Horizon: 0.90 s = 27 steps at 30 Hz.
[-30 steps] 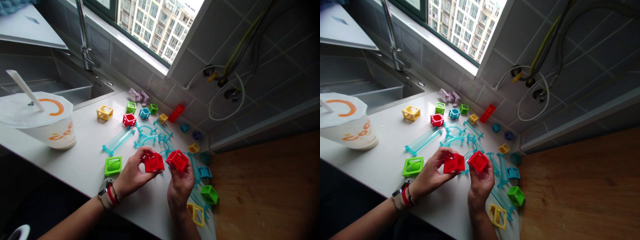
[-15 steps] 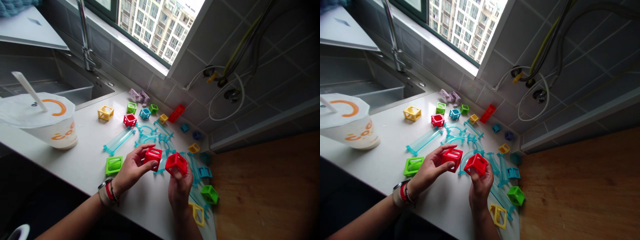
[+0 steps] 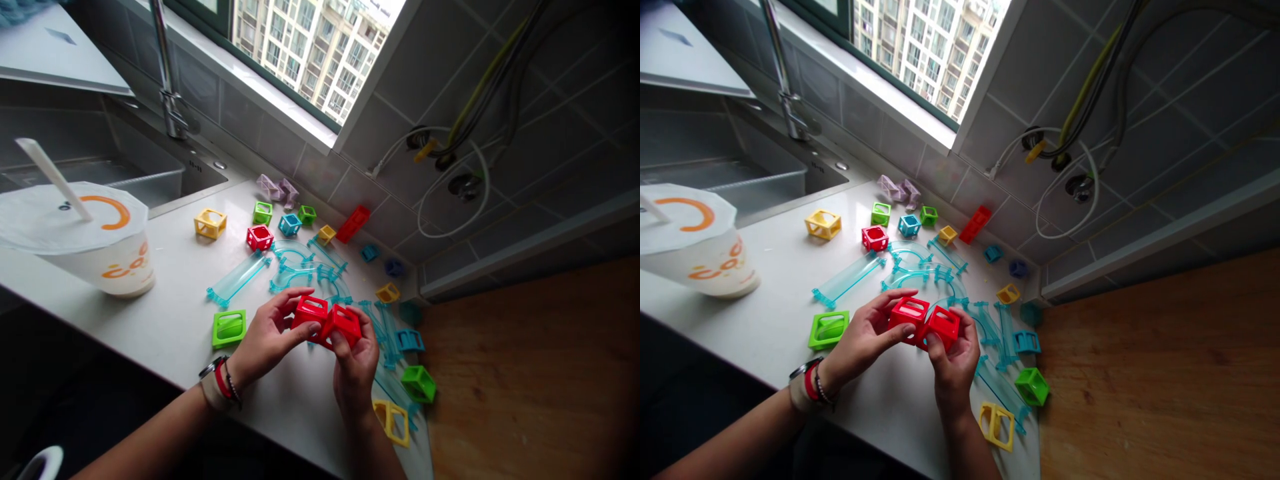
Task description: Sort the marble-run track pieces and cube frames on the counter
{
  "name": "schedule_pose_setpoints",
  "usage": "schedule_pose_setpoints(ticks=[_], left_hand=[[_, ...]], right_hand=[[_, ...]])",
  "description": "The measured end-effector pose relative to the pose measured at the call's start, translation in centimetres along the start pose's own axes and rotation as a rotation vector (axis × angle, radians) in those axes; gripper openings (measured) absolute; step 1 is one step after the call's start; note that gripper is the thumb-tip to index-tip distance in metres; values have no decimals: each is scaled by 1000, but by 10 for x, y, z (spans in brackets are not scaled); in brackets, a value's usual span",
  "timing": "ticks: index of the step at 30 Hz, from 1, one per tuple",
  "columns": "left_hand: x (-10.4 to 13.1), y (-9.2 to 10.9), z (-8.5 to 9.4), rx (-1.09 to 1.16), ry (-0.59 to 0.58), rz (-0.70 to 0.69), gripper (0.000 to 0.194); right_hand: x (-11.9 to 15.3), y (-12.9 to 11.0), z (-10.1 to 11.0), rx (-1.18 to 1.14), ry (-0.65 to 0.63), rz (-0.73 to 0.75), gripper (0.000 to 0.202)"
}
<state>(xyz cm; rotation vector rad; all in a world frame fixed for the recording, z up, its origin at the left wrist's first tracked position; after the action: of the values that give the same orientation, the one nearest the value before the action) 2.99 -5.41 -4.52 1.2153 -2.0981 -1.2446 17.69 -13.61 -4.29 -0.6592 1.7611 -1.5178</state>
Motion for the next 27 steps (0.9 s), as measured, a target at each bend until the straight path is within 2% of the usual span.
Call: schedule_pose_setpoints(ticks=[11,18,27], left_hand=[[0,-1,1,-16,-12,10,57],[0,1,0,-59,4,-5,58],[0,3,-1,9,2,-10,59]], right_hand=[[2,1,-1,-17,-43,-84,55],[1,2,0,7,-44,-93,57],[2,2,-1,4,-51,-80,55]])
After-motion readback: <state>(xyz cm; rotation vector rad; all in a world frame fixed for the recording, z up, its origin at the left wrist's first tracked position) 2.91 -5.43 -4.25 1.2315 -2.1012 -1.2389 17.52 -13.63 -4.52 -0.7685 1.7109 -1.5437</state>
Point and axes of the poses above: each hand's wrist, its own x-axis away from the middle knuckle, its own z-axis out of the back of the hand, y = z × x, the point moved 3 cm from there along -x, towards the middle knuckle, and after that the axes turned 5 degrees about x, right-handed, at the moved point
